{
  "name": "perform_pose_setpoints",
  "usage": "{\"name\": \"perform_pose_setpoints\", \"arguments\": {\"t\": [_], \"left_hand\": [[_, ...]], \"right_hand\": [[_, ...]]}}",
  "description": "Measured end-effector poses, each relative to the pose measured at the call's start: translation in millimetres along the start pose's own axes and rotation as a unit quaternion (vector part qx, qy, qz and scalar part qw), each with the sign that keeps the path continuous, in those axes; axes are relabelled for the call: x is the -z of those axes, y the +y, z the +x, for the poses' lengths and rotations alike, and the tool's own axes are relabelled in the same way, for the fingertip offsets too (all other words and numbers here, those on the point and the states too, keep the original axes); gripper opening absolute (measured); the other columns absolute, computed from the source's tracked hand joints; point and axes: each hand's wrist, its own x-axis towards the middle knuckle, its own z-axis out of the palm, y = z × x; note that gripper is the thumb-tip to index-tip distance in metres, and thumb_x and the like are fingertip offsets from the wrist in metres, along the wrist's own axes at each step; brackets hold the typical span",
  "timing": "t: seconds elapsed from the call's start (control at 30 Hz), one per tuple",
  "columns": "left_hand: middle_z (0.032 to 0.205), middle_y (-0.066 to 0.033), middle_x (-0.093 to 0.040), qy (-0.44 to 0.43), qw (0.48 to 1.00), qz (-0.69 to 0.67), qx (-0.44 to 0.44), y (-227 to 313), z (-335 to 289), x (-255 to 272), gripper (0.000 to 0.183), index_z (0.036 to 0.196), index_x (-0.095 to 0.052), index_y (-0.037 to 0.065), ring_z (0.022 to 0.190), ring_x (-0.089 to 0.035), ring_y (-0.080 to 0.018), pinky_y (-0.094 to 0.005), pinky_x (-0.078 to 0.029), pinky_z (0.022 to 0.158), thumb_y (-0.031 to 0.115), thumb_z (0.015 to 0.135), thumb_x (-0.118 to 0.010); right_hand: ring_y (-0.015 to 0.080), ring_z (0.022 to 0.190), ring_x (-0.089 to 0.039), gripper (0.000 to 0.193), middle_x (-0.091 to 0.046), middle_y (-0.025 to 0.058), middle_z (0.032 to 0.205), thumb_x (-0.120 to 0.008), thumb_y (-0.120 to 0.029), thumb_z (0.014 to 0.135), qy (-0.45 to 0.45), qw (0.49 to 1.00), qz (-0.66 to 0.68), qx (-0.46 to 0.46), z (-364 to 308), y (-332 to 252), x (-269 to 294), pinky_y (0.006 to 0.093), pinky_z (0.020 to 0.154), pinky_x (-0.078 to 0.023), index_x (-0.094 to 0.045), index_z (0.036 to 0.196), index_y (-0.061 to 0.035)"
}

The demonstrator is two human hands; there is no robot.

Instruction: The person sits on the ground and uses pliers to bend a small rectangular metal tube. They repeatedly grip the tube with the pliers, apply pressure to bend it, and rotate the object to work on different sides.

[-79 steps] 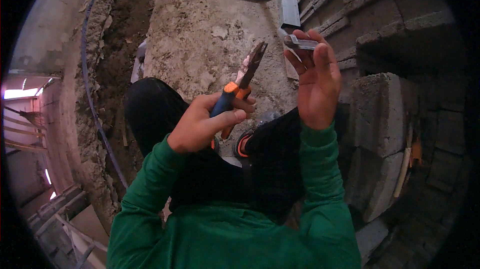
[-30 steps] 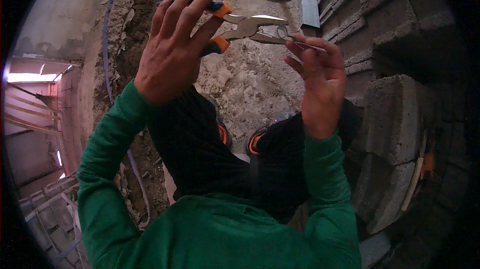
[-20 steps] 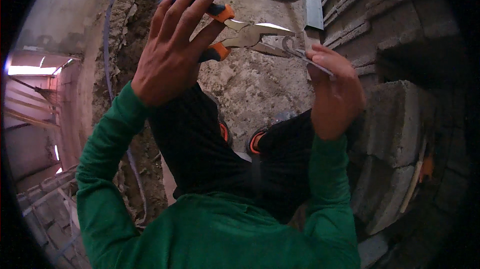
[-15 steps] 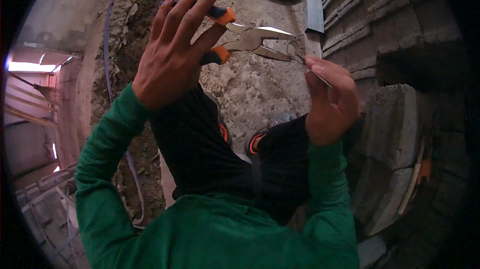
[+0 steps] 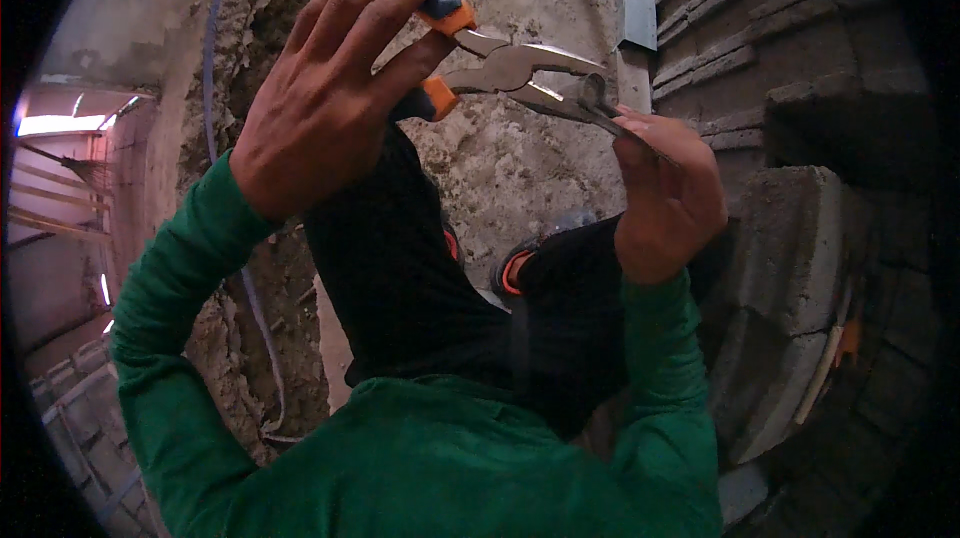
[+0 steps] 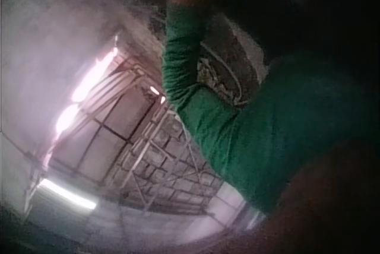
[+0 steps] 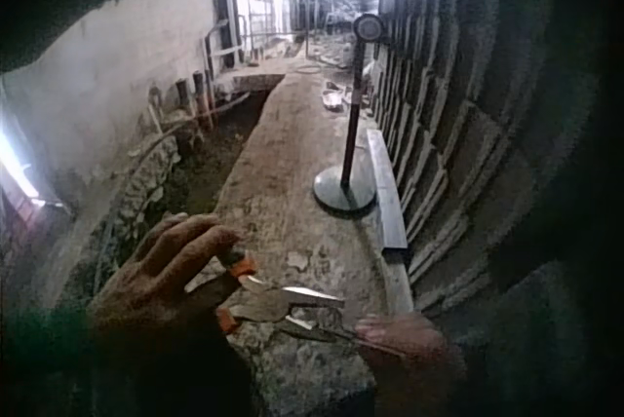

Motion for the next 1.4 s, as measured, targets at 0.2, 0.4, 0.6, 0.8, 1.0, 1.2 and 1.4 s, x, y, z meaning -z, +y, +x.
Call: {"name": "perform_pose_setpoints", "arguments": {"t": [0.2,0.4,0.6,0.8,1.0,1.2,1.4], "left_hand": [[0.150,-0.0175,-0.048,0.006,0.999,-0.032,-0.011,-2,-1,-6,0.037,0.105,-0.069,0.001,0.141,-0.047,-0.0405,-0.0519,-0.045,0.114,-0.007,0.069,-0.073],[0.147,-0.0184,-0.049,-0.010,0.997,-0.054,-0.053,-18,-2,-6,0.040,0.107,-0.069,0.003,0.139,-0.048,-0.0406,-0.0526,-0.045,0.113,-0.003,0.068,-0.075],[0.144,-0.0190,-0.049,-0.006,1.000,0.020,-0.007,-4,-7,-9,0.045,0.117,-0.068,0.008,0.141,-0.045,-0.0402,-0.0558,-0.035,0.119,0.003,0.072,-0.068],[0.149,-0.0227,-0.043,-0.063,0.996,-0.048,0.027,6,-16,-8,0.054,0.118,-0.065,0.005,0.143,-0.043,-0.0433,-0.0587,-0.037,0.119,-0.006,0.066,-0.073],[0.145,-0.0231,-0.045,-0.058,0.996,-0.064,0.026,5,-31,-19,0.052,0.112,-0.064,0.003,0.137,-0.048,-0.0436,-0.0543,-0.047,0.112,-0.011,0.063,-0.072],[0.144,-0.0235,-0.046,-0.054,0.996,-0.072,0.021,6,-33,-23,0.049,0.109,-0.063,0.003,0.135,-0.049,-0.0446,-0.0545,-0.050,0.108,-0.011,0.063,-0.072],[0.146,-0.0233,-0.045,-0.062,0.997,-0.055,0.007,3,-37,-25,0.050,0.112,-0.063,0.005,0.137,-0.048,-0.0457,-0.0554,-0.048,0.110,-0.007,0.065,-0.074]], "right_hand": [[0.0262,0.095,-0.074,0.023,-0.076,0.0158,0.100,-0.077,0.010,0.086,0.002,1.000,0.007,-0.003,-3,0,-2,0.0358,0.087,-0.058,-0.070,0.105,0.0008],[0.0269,0.095,-0.074,0.022,-0.077,0.0157,0.099,-0.078,0.008,0.086,-0.023,1.000,0.003,0.005,-4,2,3,0.0367,0.086,-0.058,-0.070,0.105,0.0000],[0.0276,0.093,-0.075,0.020,-0.076,0.0164,0.098,-0.080,0.006,0.085,0.009,0.999,-0.049,-0.001,-7,-1,-6,0.0370,0.085,-0.059,-0.072,0.102,-0.0006],[0.0274,0.092,-0.075,0.021,-0.076,0.0164,0.097,-0.080,0.006,0.083,-0.002,0.997,-0.075,-0.023,-13,-2,-9,0.0365,0.084,-0.059,-0.073,0.102,-0.0003],[0.0292,0.091,-0.075,0.020,-0.076,0.0169,0.096,-0.080,0.006,0.084,-0.024,0.994,-0.105,-0.034,-21,-5,-16,0.0365,0.083,-0.059,-0.074,0.101,-0.0006],[0.0287,0.089,-0.075,0.020,-0.076,0.0162,0.095,-0.081,0.005,0.084,-0.016,0.992,-0.117,-0.032,-26,-5,-17,0.0361,0.082,-0.058,-0.074,0.102,-0.0009],[0.0278,0.087,-0.075,0.020,-0.075,0.0150,0.093,-0.081,0.005,0.084,-0.021,0.989,-0.142,-0.032,-24,-10,-18,0.0350,0.079,-0.058,-0.074,0.101,-0.0006]]}}
